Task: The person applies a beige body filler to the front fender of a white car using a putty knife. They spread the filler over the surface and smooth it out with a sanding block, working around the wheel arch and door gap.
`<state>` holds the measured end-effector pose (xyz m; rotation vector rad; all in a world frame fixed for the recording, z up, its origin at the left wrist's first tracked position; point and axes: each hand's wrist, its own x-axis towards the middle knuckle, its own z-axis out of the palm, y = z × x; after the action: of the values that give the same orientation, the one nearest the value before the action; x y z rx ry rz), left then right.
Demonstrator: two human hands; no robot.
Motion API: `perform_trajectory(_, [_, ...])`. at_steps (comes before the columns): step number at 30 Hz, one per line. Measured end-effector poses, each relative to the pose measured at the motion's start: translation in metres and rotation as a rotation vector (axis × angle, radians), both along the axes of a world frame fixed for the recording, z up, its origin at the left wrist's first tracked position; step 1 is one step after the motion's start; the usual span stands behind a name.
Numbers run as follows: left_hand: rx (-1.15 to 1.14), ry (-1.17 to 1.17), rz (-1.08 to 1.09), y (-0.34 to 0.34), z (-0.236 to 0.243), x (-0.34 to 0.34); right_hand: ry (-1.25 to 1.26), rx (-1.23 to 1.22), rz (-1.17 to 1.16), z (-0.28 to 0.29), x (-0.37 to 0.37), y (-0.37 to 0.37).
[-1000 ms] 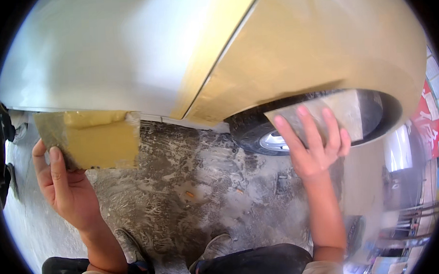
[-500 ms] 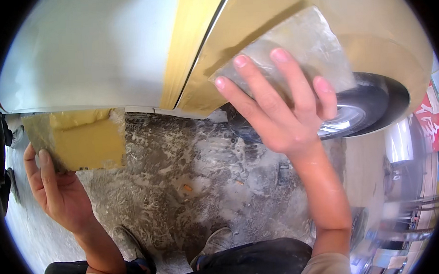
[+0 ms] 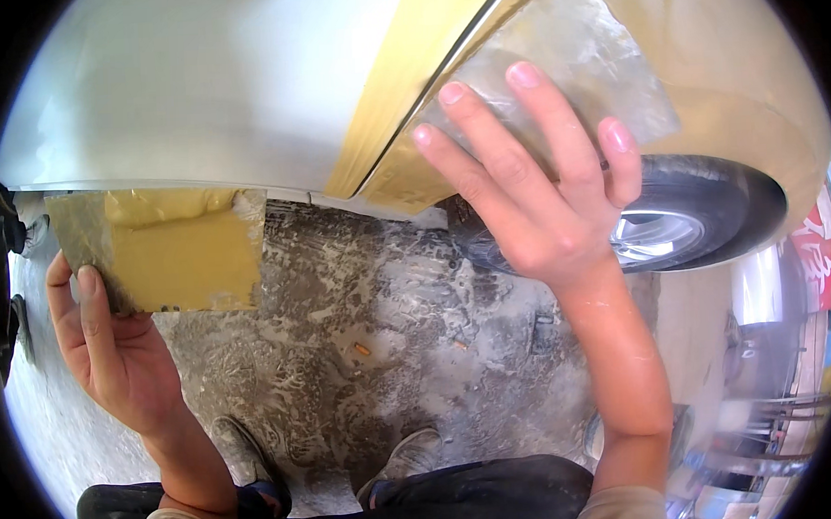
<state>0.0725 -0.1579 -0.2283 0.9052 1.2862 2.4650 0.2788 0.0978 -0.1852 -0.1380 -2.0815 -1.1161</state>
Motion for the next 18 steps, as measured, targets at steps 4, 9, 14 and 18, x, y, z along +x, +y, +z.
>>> perform_trajectory(4, [0.002, -0.004, -0.002, 0.000, 0.000, -0.001, -0.008, -0.021, 0.017, 0.001, -0.001, 0.000])
perform_trajectory(9, [0.019, -0.006, -0.033, 0.001, -0.001, 0.000, -0.013, -0.037, 0.016, 0.002, -0.001, -0.001])
perform_trajectory(14, [-0.002, 0.007, -0.040, 0.004, 0.000, 0.000, 0.028, -0.026, -0.014, -0.011, 0.015, 0.005])
perform_trajectory(18, [-0.010, 0.000, -0.014, 0.006, 0.002, 0.002, 0.051, 0.005, -0.030, -0.025, 0.036, 0.015])
